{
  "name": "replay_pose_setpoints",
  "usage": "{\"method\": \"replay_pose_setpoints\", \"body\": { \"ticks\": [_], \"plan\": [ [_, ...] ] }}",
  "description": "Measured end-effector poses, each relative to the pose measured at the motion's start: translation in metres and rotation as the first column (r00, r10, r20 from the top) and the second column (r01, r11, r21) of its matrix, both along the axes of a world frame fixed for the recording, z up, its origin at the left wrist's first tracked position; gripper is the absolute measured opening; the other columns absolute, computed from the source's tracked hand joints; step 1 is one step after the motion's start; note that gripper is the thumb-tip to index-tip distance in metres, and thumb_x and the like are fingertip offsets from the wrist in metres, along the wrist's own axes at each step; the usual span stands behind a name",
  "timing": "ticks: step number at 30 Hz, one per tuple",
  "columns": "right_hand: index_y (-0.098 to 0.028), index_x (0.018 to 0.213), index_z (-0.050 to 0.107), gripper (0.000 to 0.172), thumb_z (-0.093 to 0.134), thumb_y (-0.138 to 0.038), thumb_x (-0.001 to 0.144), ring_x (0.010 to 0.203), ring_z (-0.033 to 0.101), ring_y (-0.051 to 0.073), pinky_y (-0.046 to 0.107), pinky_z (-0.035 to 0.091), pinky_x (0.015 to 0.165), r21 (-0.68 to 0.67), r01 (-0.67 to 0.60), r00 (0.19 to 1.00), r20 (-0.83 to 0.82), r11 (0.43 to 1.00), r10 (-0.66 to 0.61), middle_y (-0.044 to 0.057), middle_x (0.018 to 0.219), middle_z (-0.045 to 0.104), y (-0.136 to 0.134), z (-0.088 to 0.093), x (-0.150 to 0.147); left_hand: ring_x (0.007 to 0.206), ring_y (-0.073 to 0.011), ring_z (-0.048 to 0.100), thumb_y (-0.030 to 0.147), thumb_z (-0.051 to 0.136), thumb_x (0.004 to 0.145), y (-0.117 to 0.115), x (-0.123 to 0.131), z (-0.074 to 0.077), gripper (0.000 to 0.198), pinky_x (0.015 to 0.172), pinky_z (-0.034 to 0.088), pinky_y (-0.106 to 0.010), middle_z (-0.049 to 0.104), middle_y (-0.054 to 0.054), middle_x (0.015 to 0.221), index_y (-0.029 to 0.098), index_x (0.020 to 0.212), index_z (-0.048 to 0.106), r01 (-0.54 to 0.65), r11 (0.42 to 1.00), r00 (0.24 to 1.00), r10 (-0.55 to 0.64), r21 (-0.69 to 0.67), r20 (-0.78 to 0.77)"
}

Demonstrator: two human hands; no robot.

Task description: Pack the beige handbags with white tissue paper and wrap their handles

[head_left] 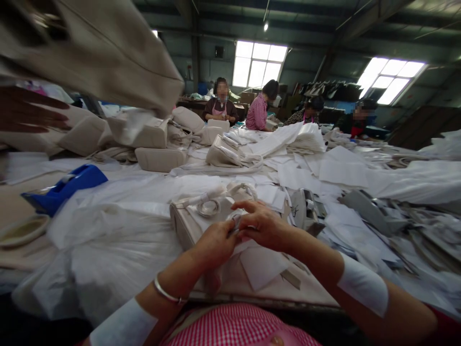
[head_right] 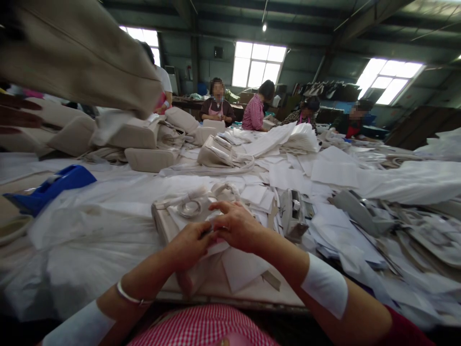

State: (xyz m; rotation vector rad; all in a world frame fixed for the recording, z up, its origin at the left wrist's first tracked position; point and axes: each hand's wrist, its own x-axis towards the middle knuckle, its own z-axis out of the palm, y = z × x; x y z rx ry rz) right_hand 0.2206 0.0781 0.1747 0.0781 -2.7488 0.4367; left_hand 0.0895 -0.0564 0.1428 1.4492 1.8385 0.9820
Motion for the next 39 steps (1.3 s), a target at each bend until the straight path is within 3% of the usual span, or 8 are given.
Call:
{"method": "replay_pose_setpoints", "body": {
  "ticks": [5,8,12,15,20,30,35,39],
  "plan": [
    [-0.020,0.081,0.072,0.010,0.065,-0.025,0.086,0.082,0.063,0.016,0.029,0.048,0.076,-0.251,-0.034,0.999,0.030,0.967,0.043,0.005,0.088,0.067,0.004,-0.006,0.002,0.080,-0.0207,0.064,0.032,0.049,0.088,-0.003,-0.001,0.003,0.027,0.071,0.045,-0.028,0.073,-0.007,0.091,0.017,0.096,0.070,0.069,0.996,0.997,-0.068,0.049,-0.032],
    [-0.018,0.076,0.071,0.016,0.065,-0.028,0.086,0.074,0.061,0.015,0.027,0.047,0.069,-0.266,0.010,1.000,-0.004,0.964,-0.011,0.005,0.077,0.065,0.000,-0.007,0.003,0.079,-0.0198,0.064,0.029,0.057,0.081,-0.003,0.001,0.006,0.027,0.070,0.046,-0.027,0.073,-0.004,0.093,0.017,0.102,0.069,0.131,0.991,0.991,-0.131,0.028,0.016],
    [-0.017,0.070,0.068,0.019,0.065,-0.028,0.086,0.068,0.059,0.015,0.026,0.044,0.064,-0.265,0.063,0.996,-0.038,0.962,-0.075,0.004,0.070,0.064,-0.005,-0.010,0.002,0.078,-0.0209,0.064,0.040,0.057,0.083,-0.001,0.004,0.005,0.028,0.068,0.043,-0.026,0.073,-0.003,0.082,0.018,0.088,0.073,0.055,0.998,0.998,-0.055,0.008,-0.015],
    [-0.018,0.090,0.070,0.013,0.065,-0.030,0.086,0.076,0.064,0.016,0.026,0.047,0.069,-0.329,0.095,0.992,-0.047,0.939,-0.116,0.005,0.083,0.069,-0.003,-0.013,0.007,0.076,-0.0199,0.063,0.041,0.055,0.085,-0.001,0.005,0.002,0.029,0.065,0.042,-0.026,0.073,-0.003,0.080,0.019,0.087,0.074,0.006,1.000,1.000,-0.006,0.026,0.006],
    [-0.017,0.122,0.056,0.063,0.078,-0.046,0.072,0.106,0.060,0.027,0.041,0.044,0.093,-0.142,0.096,0.995,-0.012,0.985,-0.098,0.013,0.114,0.066,0.008,-0.016,0.022,0.058,-0.0149,0.054,0.039,0.057,0.083,0.000,0.002,0.002,0.029,0.053,0.036,-0.024,0.064,0.000,0.064,0.016,0.085,0.075,-0.033,0.998,0.995,0.039,-0.062,0.093],
    [-0.021,0.107,0.068,0.033,0.068,-0.044,0.083,0.092,0.055,0.022,0.040,0.041,0.088,-0.055,0.005,1.000,-0.005,0.998,-0.006,0.008,0.099,0.065,0.008,-0.015,0.025,0.063,-0.0152,0.053,0.042,0.055,0.083,0.000,0.005,0.003,0.033,0.055,0.037,-0.023,0.064,-0.001,0.069,0.015,0.086,0.074,-0.026,0.999,0.987,0.033,-0.043,0.160],
    [-0.020,0.099,0.071,0.023,0.066,-0.038,0.085,0.095,0.054,0.021,0.038,0.043,0.089,-0.131,-0.067,0.997,0.031,0.989,0.072,0.008,0.099,0.062,0.008,-0.007,0.028,0.064,-0.0156,0.054,0.044,0.055,0.083,-0.002,0.007,-0.002,0.034,0.056,0.034,-0.024,0.064,-0.001,0.068,0.016,0.083,0.074,-0.027,0.998,0.998,0.030,-0.055,0.056],
    [-0.019,0.098,0.073,0.022,0.060,-0.034,0.090,0.091,0.059,0.018,0.033,0.046,0.085,-0.334,-0.085,0.981,0.139,0.939,0.138,0.007,0.096,0.066,0.015,0.005,0.029,0.061,-0.0144,0.052,0.045,0.056,0.082,-0.001,0.010,-0.002,0.033,0.055,0.031,-0.025,0.061,0.001,0.062,0.017,0.072,0.072,-0.039,0.998,0.998,0.036,-0.056,-0.052]
  ]
}}
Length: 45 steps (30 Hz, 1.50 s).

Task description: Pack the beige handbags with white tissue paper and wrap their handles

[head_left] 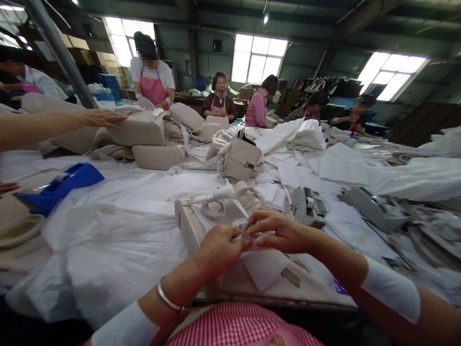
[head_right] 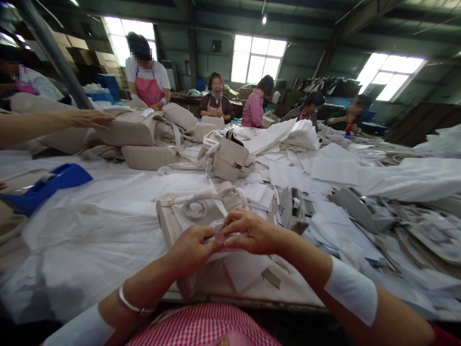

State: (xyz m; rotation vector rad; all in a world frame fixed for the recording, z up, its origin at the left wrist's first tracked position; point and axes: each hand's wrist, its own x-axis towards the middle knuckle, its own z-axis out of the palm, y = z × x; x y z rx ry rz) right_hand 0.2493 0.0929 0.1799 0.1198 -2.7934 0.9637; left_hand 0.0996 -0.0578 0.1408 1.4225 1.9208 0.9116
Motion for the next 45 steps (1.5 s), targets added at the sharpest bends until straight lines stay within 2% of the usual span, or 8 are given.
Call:
{"method": "replay_pose_setpoints", "body": {
  "ticks": [3,5,11,15,22,30,36,45],
  "plan": [
    [-0.016,0.094,0.071,0.019,0.058,-0.029,0.090,0.078,0.062,0.016,0.028,0.048,0.073,-0.145,0.223,0.973,0.087,0.964,-0.212,0.004,0.084,0.069,0.006,0.000,-0.008,0.061,-0.0142,0.053,0.042,0.058,0.081,0.001,0.000,0.000,0.028,0.055,0.030,-0.025,0.061,0.001,0.063,0.018,0.074,0.072,-0.007,1.000,1.000,0.007,-0.003,-0.016],
    [-0.017,0.099,0.071,0.018,0.060,-0.026,0.088,0.077,0.062,0.015,0.027,0.047,0.071,-0.132,0.283,0.956,0.120,0.950,-0.268,0.003,0.084,0.070,0.008,-0.004,-0.016,0.060,-0.0143,0.053,0.042,0.058,0.080,0.001,-0.001,0.000,0.028,0.055,0.030,-0.025,0.062,0.001,0.063,0.018,0.076,0.073,-0.012,1.000,1.000,0.012,-0.009,-0.027],
    [-0.015,0.073,0.072,0.022,0.058,-0.021,0.088,0.064,0.055,0.012,0.023,0.041,0.061,0.074,0.099,0.994,0.034,0.992,-0.102,0.003,0.069,0.060,-0.002,-0.004,-0.032,0.063,-0.0161,0.056,0.041,0.059,0.080,0.000,-0.003,0.000,0.027,0.056,0.032,-0.025,0.067,-0.002,0.068,0.019,0.081,0.074,0.026,1.000,0.997,-0.026,-0.002,-0.067],
    [-0.015,0.078,0.071,0.021,0.054,-0.018,0.090,0.069,0.056,0.013,0.023,0.043,0.065,0.098,0.043,0.999,0.001,0.994,-0.043,0.004,0.075,0.060,-0.004,-0.003,-0.030,0.064,-0.0174,0.056,0.042,0.059,0.079,0.001,-0.003,0.002,0.028,0.055,0.032,-0.026,0.068,-0.002,0.069,0.018,0.080,0.074,0.042,0.999,0.999,-0.043,-0.034,-0.032],
    [-0.016,0.089,0.072,0.028,0.048,-0.029,0.097,0.077,0.058,0.013,0.025,0.044,0.073,0.061,-0.062,0.979,0.200,0.996,0.049,0.004,0.084,0.063,0.007,0.009,-0.023,0.065,-0.0174,0.058,0.040,0.062,0.077,0.002,-0.002,0.005,0.025,0.058,0.033,-0.026,0.068,-0.001,0.069,0.020,0.084,0.076,0.017,1.000,1.000,-0.018,-0.025,-0.023],
    [-0.015,0.074,0.071,0.016,0.059,-0.012,0.084,0.069,0.056,0.013,0.024,0.041,0.066,0.178,0.089,0.977,0.177,0.980,-0.121,0.003,0.072,0.061,-0.005,-0.001,-0.028,0.068,-0.0193,0.061,0.042,0.063,0.077,0.000,0.001,0.001,0.027,0.059,0.035,-0.027,0.072,-0.003,0.073,0.020,0.084,0.076,0.003,1.000,0.999,-0.004,-0.011,-0.052],
    [-0.015,0.089,0.074,0.015,0.061,-0.022,0.087,0.075,0.057,0.013,0.024,0.042,0.070,0.047,-0.027,0.964,0.265,0.999,0.013,0.004,0.085,0.064,0.003,0.006,-0.023,0.061,-0.0164,0.058,0.043,0.062,0.077,0.001,0.001,0.002,0.029,0.055,0.032,-0.025,0.070,-0.002,0.068,0.020,0.087,0.077,0.013,1.000,0.997,-0.015,-0.027,-0.078],
    [-0.014,0.075,0.075,0.008,0.067,-0.012,0.077,0.070,0.057,0.011,0.021,0.041,0.064,0.054,0.157,0.961,0.222,0.986,-0.165,0.001,0.074,0.062,-0.009,0.000,-0.026,0.069,-0.0189,0.062,0.043,0.065,0.075,0.002,0.001,0.001,0.027,0.059,0.037,-0.026,0.072,-0.001,0.073,0.023,0.090,0.077,-0.004,1.000,0.998,0.003,-0.016,-0.065]
  ]
}}
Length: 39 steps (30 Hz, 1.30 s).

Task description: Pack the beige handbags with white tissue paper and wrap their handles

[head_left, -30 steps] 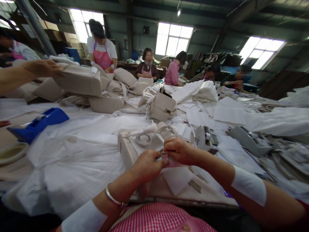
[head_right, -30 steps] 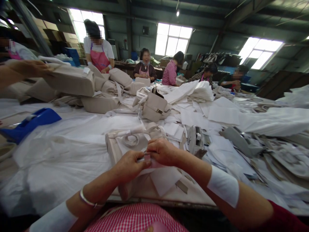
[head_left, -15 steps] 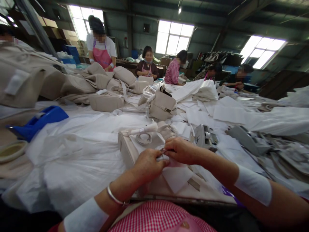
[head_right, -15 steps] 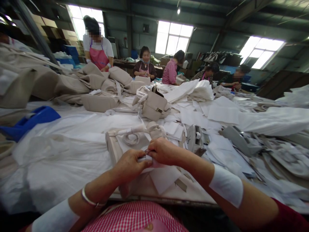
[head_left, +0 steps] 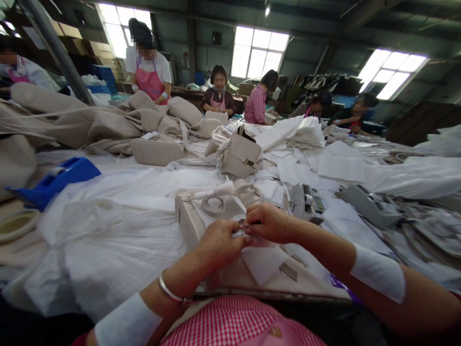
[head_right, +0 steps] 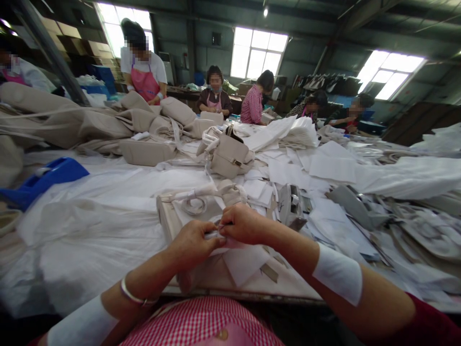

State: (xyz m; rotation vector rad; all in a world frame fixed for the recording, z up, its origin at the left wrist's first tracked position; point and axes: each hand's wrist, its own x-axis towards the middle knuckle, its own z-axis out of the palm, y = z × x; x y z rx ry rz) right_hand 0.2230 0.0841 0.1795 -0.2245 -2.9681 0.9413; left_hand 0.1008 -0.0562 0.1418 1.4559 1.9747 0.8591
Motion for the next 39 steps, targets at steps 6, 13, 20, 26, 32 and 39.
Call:
{"method": "replay_pose_setpoints", "body": {
  "ticks": [6,13,20,26,32,39],
  "plan": [
    [-0.009,0.073,0.069,0.016,0.058,-0.011,0.085,0.069,0.054,0.014,0.024,0.042,0.065,0.315,-0.063,0.995,-0.058,0.947,0.086,0.007,0.076,0.061,-0.013,-0.004,0.006,0.066,-0.0184,0.062,0.043,0.062,0.078,0.002,-0.001,0.000,0.028,0.058,0.037,-0.026,0.072,-0.002,0.071,0.021,0.085,0.077,0.034,0.999,0.999,-0.034,0.000,0.023],
    [-0.011,0.082,0.068,0.009,0.063,-0.019,0.083,0.070,0.053,0.017,0.028,0.037,0.061,0.546,-0.136,0.990,0.047,0.826,0.132,0.008,0.079,0.061,-0.019,-0.009,0.012,0.064,-0.0179,0.061,0.041,0.059,0.081,0.003,-0.006,0.000,0.027,0.057,0.037,-0.026,0.072,-0.002,0.071,0.020,0.083,0.075,0.155,0.987,0.987,-0.154,-0.031,0.047],
    [-0.013,0.073,0.069,0.018,0.057,-0.012,0.086,0.064,0.051,0.011,0.023,0.034,0.059,0.331,-0.194,0.980,0.112,0.924,0.165,0.004,0.075,0.060,-0.009,0.011,0.004,0.067,-0.0191,0.063,0.036,0.059,0.079,0.000,-0.003,0.004,0.022,0.058,0.036,-0.027,0.072,-0.004,0.073,0.020,0.080,0.074,0.112,0.990,0.993,-0.115,-0.083,-0.025],
    [-0.012,0.071,0.069,0.015,0.060,-0.008,0.082,0.067,0.052,0.011,0.022,0.037,0.063,0.207,-0.168,0.985,0.062,0.964,0.158,0.004,0.073,0.061,-0.003,0.006,0.000,0.076,-0.0216,0.066,0.035,0.061,0.080,-0.001,0.001,0.005,0.021,0.063,0.038,-0.029,0.075,-0.005,0.083,0.023,0.091,0.074,0.082,0.995,0.991,-0.088,-0.062,-0.100],
    [-0.012,0.068,0.069,0.016,0.060,-0.010,0.082,0.064,0.052,0.012,0.023,0.037,0.061,0.306,-0.086,0.996,0.062,0.948,0.071,0.005,0.070,0.061,-0.011,0.002,-0.001,0.075,-0.0221,0.066,0.035,0.061,0.080,0.001,0.002,0.000,0.019,0.062,0.038,-0.029,0.074,-0.006,0.082,0.021,0.084,0.073,0.050,0.998,0.988,-0.055,-0.036,-0.146],
    [-0.013,0.079,0.065,0.014,0.054,-0.015,0.087,0.068,0.053,0.018,0.029,0.033,0.058,0.585,0.021,0.999,-0.046,0.811,0.008,0.008,0.076,0.061,-0.029,-0.020,0.010,0.072,-0.0192,0.064,0.027,0.056,0.081,0.005,-0.003,-0.002,0.019,0.064,0.041,-0.027,0.073,-0.006,0.079,0.018,0.079,0.072,0.048,0.998,0.998,-0.046,0.041,-0.037]
  ]
}}
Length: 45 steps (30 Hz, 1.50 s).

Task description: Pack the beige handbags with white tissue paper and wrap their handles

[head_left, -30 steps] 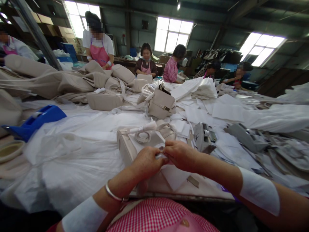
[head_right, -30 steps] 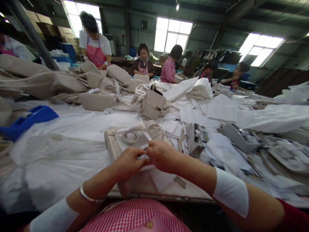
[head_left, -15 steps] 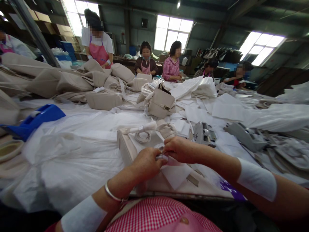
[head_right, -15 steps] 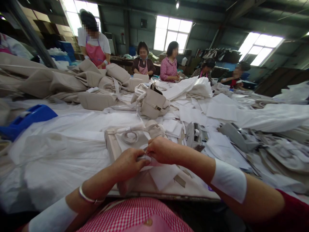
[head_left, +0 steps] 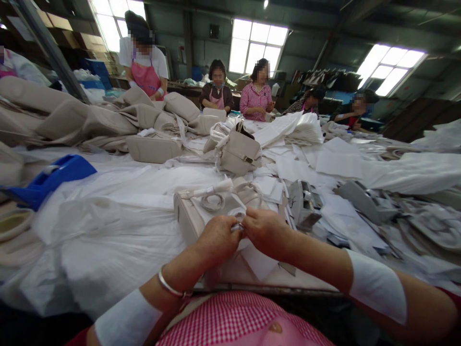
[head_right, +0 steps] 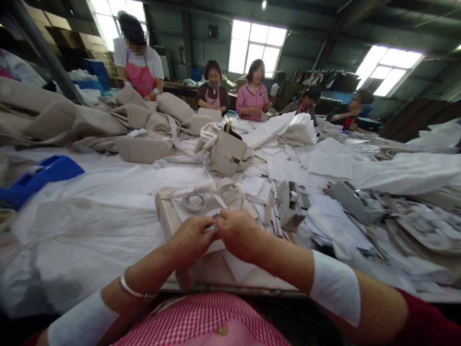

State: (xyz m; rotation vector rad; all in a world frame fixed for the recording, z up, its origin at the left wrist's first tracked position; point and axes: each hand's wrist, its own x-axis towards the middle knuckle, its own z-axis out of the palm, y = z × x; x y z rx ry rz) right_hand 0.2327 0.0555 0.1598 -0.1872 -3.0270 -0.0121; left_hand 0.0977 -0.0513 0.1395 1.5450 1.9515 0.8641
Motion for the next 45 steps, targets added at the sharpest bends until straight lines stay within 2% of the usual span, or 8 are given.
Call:
{"method": "replay_pose_setpoints", "body": {
  "ticks": [6,13,20,25,35,39,42,45],
  "plan": [
    [-0.017,0.073,0.063,0.022,0.051,-0.021,0.091,0.067,0.056,0.017,0.028,0.035,0.059,-0.064,0.252,0.953,-0.157,0.966,-0.259,0.005,0.075,0.063,-0.018,0.001,0.005,0.064,-0.0168,0.060,0.031,0.055,0.081,-0.001,-0.002,0.001,0.021,0.057,0.040,-0.025,0.068,-0.003,0.067,0.017,0.073,0.069,-0.064,0.998,0.994,0.062,0.026,0.090],
    [-0.016,0.109,0.068,0.026,0.049,-0.018,0.092,0.082,0.065,0.020,0.028,0.047,0.074,-0.238,0.246,0.925,-0.233,0.940,-0.301,0.008,0.092,0.071,-0.032,-0.008,0.010,0.050,-0.0124,0.055,0.032,0.053,0.080,-0.002,-0.005,0.005,0.021,0.044,0.038,-0.021,0.061,0.000,0.061,0.015,0.079,0.067,-0.101,0.992,0.935,0.122,-0.080,0.333],
    [-0.007,0.128,0.058,0.036,0.045,-0.016,0.095,0.078,0.066,0.021,0.029,0.050,0.069,-0.067,0.260,0.873,-0.409,0.963,-0.265,0.014,0.093,0.071,-0.043,-0.042,0.013,0.047,-0.0103,0.053,0.039,0.059,0.078,-0.001,-0.010,0.001,0.027,0.039,0.042,-0.019,0.057,0.001,0.061,0.014,0.083,0.067,-0.060,0.995,0.832,0.097,-0.085,0.545],
    [-0.005,0.128,0.056,0.037,0.045,-0.012,0.093,0.068,0.062,0.020,0.030,0.048,0.060,0.087,0.297,0.871,-0.432,0.951,-0.232,0.012,0.082,0.069,-0.048,-0.050,0.013,0.045,-0.0108,0.052,0.038,0.063,0.073,-0.002,-0.013,0.003,0.030,0.038,0.042,-0.019,0.056,0.001,0.058,0.013,0.087,0.068,-0.040,0.992,0.750,0.111,-0.122,0.653],
    [-0.003,0.130,0.054,0.040,0.042,-0.012,0.094,0.073,0.063,0.022,0.034,0.051,0.065,0.050,0.281,0.867,-0.442,0.958,-0.231,0.015,0.087,0.069,-0.049,-0.055,0.012,0.046,-0.0097,0.052,0.042,0.058,0.080,-0.004,-0.009,0.007,0.031,0.040,0.041,-0.018,0.057,0.002,0.061,0.014,0.090,0.069,-0.044,0.995,0.874,0.081,-0.088,0.479],
    [-0.005,0.132,0.053,0.041,0.044,-0.016,0.093,0.080,0.064,0.023,0.035,0.053,0.071,-0.128,0.154,0.870,-0.452,0.980,-0.196,0.015,0.093,0.068,-0.047,-0.047,0.021,0.049,-0.0112,0.056,0.040,0.058,0.081,-0.004,-0.005,0.011,0.031,0.042,0.043,-0.019,0.064,-0.001,0.065,0.014,0.093,0.069,-0.077,0.995,0.920,0.092,-0.056,0.382],
    [-0.013,0.129,0.056,0.038,0.049,-0.023,0.093,0.085,0.063,0.020,0.032,0.053,0.078,-0.358,0.142,0.761,-0.557,0.923,-0.333,0.011,0.096,0.067,-0.025,-0.033,0.048,0.049,-0.0133,0.058,0.037,0.057,0.081,-0.005,-0.003,0.013,0.031,0.042,0.044,-0.019,0.063,0.000,0.061,0.014,0.098,0.069,-0.116,0.991,0.937,0.132,-0.069,0.324],
    [-0.015,0.118,0.064,0.033,0.053,-0.029,0.090,0.079,0.060,0.019,0.032,0.050,0.078,-0.534,0.384,0.469,-0.590,0.753,-0.657,0.008,0.088,0.066,0.026,-0.023,0.093,0.049,-0.0152,0.061,0.036,0.056,0.081,-0.003,-0.004,0.014,0.032,0.040,0.043,-0.019,0.061,0.001,0.056,0.015,0.101,0.069,-0.148,0.985,0.951,0.166,-0.087,0.262]
  ]
}}
